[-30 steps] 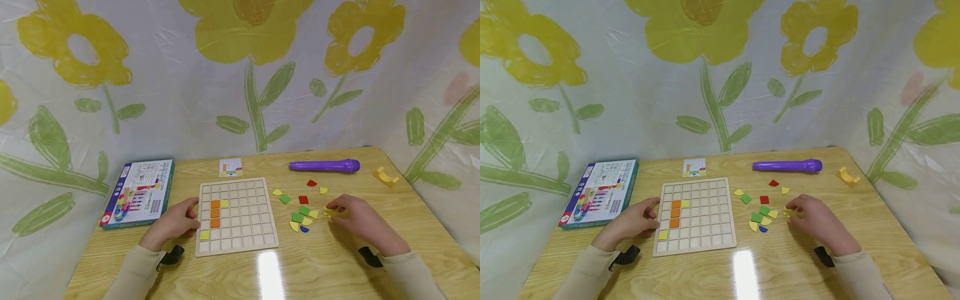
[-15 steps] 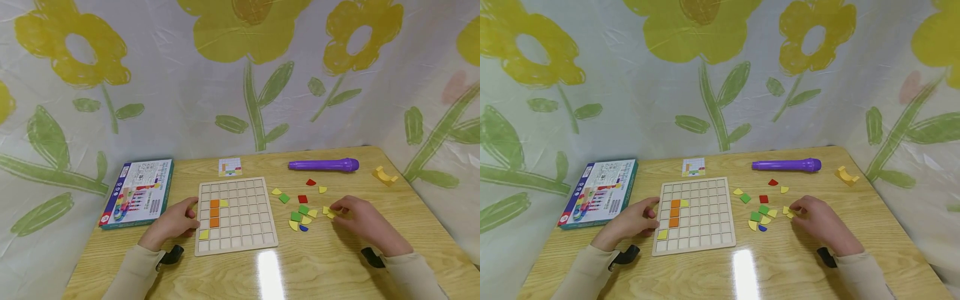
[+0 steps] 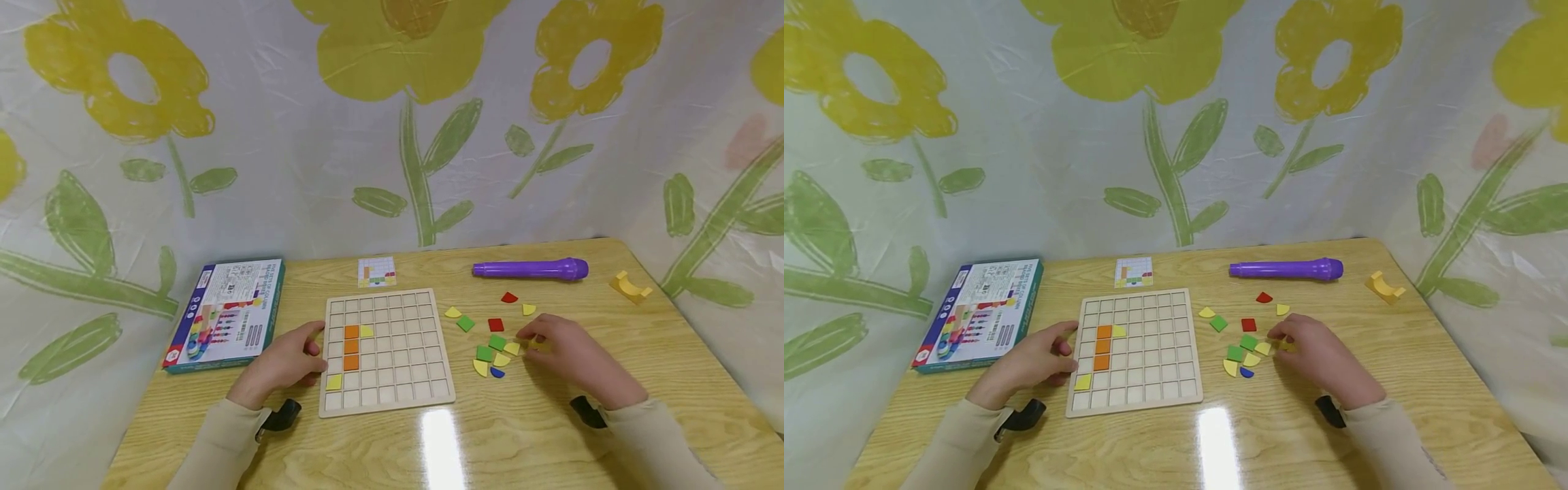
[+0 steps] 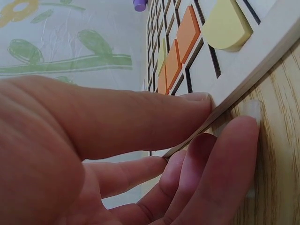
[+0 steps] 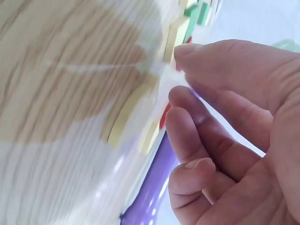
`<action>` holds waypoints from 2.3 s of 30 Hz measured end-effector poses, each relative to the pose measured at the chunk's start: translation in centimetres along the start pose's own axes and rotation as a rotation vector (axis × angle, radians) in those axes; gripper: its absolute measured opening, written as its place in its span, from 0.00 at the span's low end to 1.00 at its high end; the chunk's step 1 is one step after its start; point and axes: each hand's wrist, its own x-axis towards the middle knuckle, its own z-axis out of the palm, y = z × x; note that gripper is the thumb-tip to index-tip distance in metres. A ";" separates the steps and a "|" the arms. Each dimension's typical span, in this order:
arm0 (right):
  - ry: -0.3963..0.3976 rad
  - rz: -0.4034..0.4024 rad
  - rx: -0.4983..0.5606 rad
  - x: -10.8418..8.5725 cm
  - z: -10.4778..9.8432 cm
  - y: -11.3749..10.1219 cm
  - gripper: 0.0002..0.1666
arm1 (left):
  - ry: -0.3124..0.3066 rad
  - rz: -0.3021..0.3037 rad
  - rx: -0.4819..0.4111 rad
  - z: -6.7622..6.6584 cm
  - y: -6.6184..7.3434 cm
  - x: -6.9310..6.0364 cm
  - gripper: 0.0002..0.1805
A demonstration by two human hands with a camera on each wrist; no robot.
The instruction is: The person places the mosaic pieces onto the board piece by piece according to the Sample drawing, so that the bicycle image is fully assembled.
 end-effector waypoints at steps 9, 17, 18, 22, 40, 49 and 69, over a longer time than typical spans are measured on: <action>-0.040 -0.030 -0.006 0.8 0.9 -0.7 0.14 | 0.002 -0.003 0.013 0.0 0.1 0.0 0.44; -0.057 -0.039 -0.017 1.2 1.1 -0.9 0.14 | 0.004 -0.004 0.015 0.0 0.2 -0.1 0.44; -0.062 -0.040 -0.017 1.2 1.1 -1.0 0.14 | 0.005 -0.005 0.016 0.0 0.2 -0.1 0.44; -0.071 -0.041 -0.026 1.3 1.2 -1.1 0.14 | 0.007 -0.009 0.021 0.0 0.3 -0.2 0.44; -0.078 -0.033 -0.059 1.7 1.3 -1.6 0.12 | 0.015 -0.014 0.034 0.1 0.2 0.0 0.44; -0.064 0.013 -0.053 2.0 0.9 -2.9 0.10 | 0.015 -0.027 0.046 0.2 0.3 -0.1 0.43; -0.090 -0.227 0.014 8.4 6.9 -17.3 0.10 | 0.006 -0.053 -0.023 0.1 0.9 0.2 0.47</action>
